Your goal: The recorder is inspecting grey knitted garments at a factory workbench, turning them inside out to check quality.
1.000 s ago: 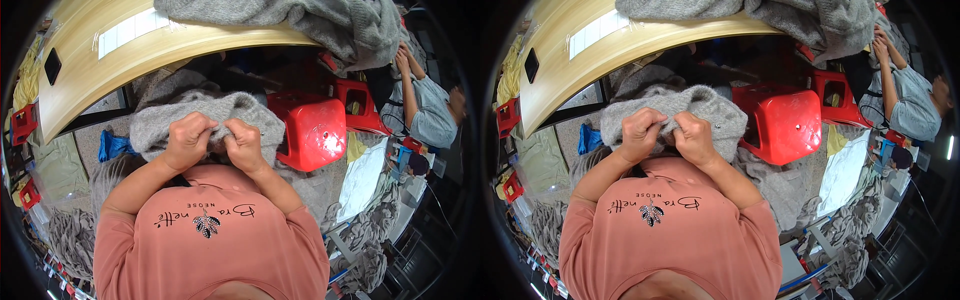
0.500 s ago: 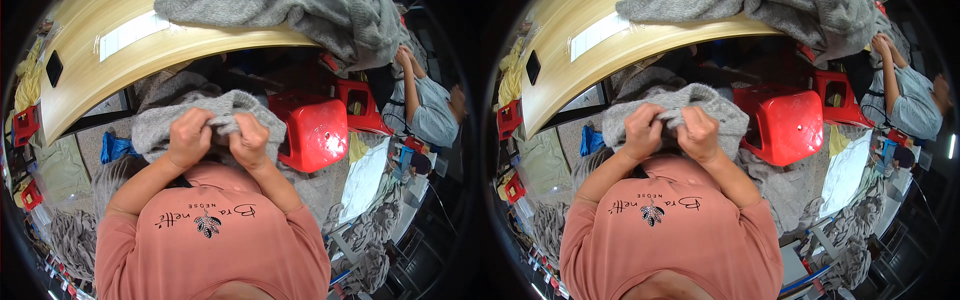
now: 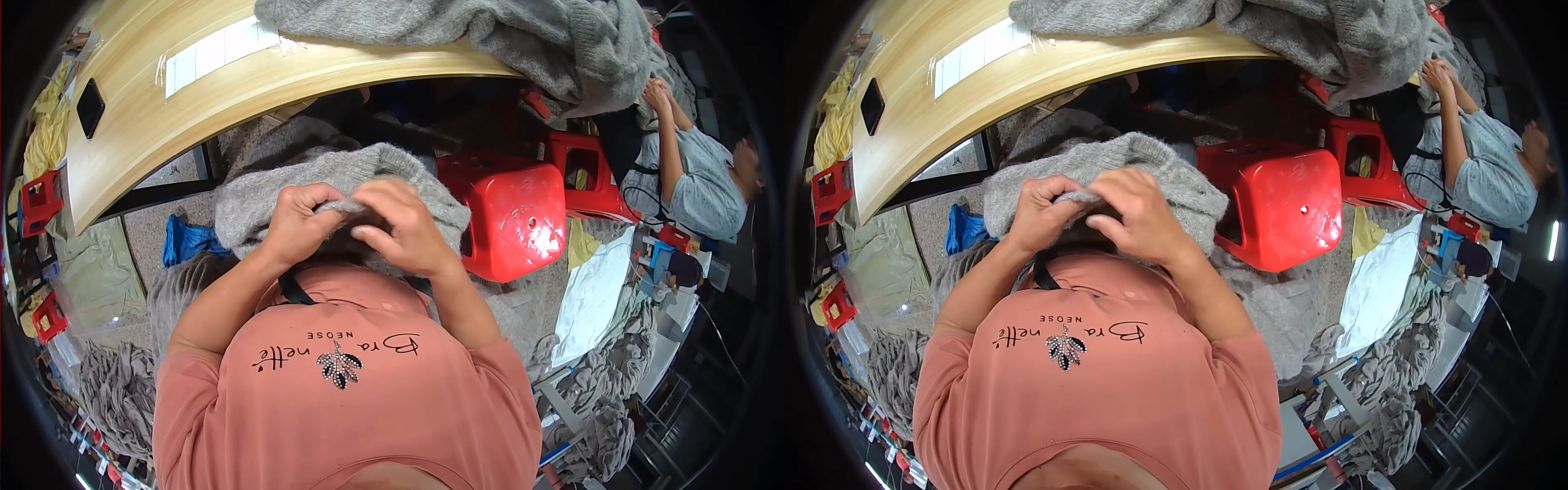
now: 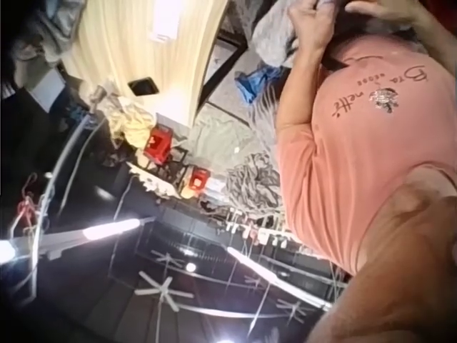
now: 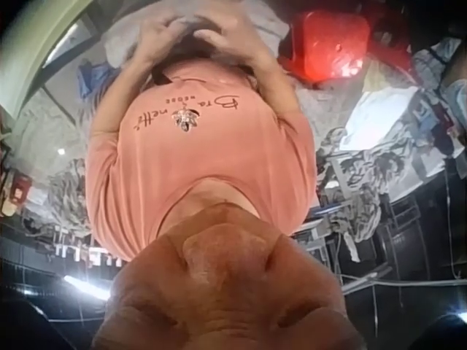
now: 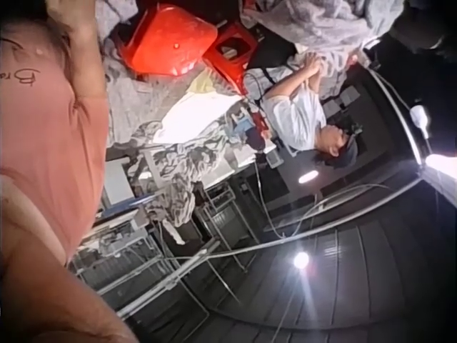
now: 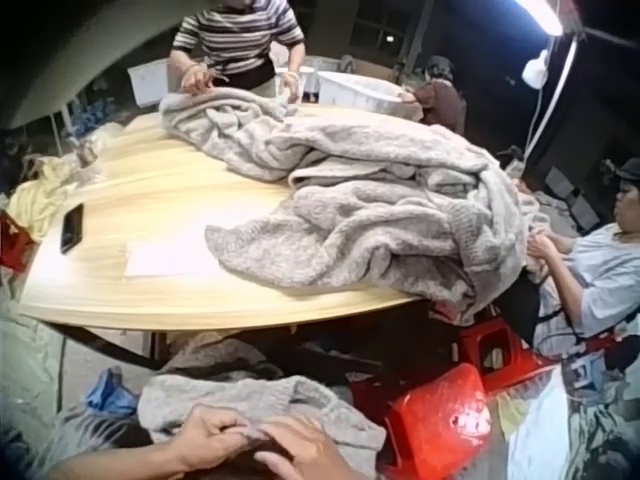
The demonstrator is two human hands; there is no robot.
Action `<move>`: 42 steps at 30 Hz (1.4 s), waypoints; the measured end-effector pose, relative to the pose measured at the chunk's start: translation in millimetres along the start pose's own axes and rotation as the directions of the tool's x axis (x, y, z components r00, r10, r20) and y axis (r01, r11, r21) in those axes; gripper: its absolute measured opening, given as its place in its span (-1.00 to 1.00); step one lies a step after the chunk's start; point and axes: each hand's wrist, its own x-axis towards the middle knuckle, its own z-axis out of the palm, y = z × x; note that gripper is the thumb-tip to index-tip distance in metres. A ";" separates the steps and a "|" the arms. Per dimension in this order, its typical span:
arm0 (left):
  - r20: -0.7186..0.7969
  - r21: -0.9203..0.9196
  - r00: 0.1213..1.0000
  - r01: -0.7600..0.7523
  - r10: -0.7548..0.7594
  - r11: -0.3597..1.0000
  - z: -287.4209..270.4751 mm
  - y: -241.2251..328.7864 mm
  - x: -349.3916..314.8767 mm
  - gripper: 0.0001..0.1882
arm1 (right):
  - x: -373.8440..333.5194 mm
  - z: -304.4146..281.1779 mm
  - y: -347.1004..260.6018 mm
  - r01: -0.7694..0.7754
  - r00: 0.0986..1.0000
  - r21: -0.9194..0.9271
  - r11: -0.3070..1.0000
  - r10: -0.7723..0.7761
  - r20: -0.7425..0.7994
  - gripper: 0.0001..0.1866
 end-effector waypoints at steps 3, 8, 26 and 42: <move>-0.006 -0.042 1.000 0.029 -0.030 0.999 5.3 -3.5 -0.3 -0.97 | -0.4 19.1 6.8 -0.018 0.996 0.035 0.999 0.021 -0.082 -0.86; 0.219 -0.122 0.971 0.129 -0.100 0.984 1.0 -5.5 -0.8 -0.96 | -1.9 29.8 1.7 0.024 0.981 0.023 0.999 -0.020 -0.192 -0.93; 0.057 -0.564 0.980 0.190 -0.191 0.803 -20.4 11.4 12.7 -0.92 | -50.1 -16.4 50.9 -0.447 0.894 -0.307 0.840 0.408 -0.186 -0.69; 0.260 -0.414 0.953 0.252 -0.152 0.875 3.9 3.0 13.0 -0.93 | -13.0 9.6 -9.3 0.239 0.917 -0.309 0.921 -0.319 -0.240 -0.68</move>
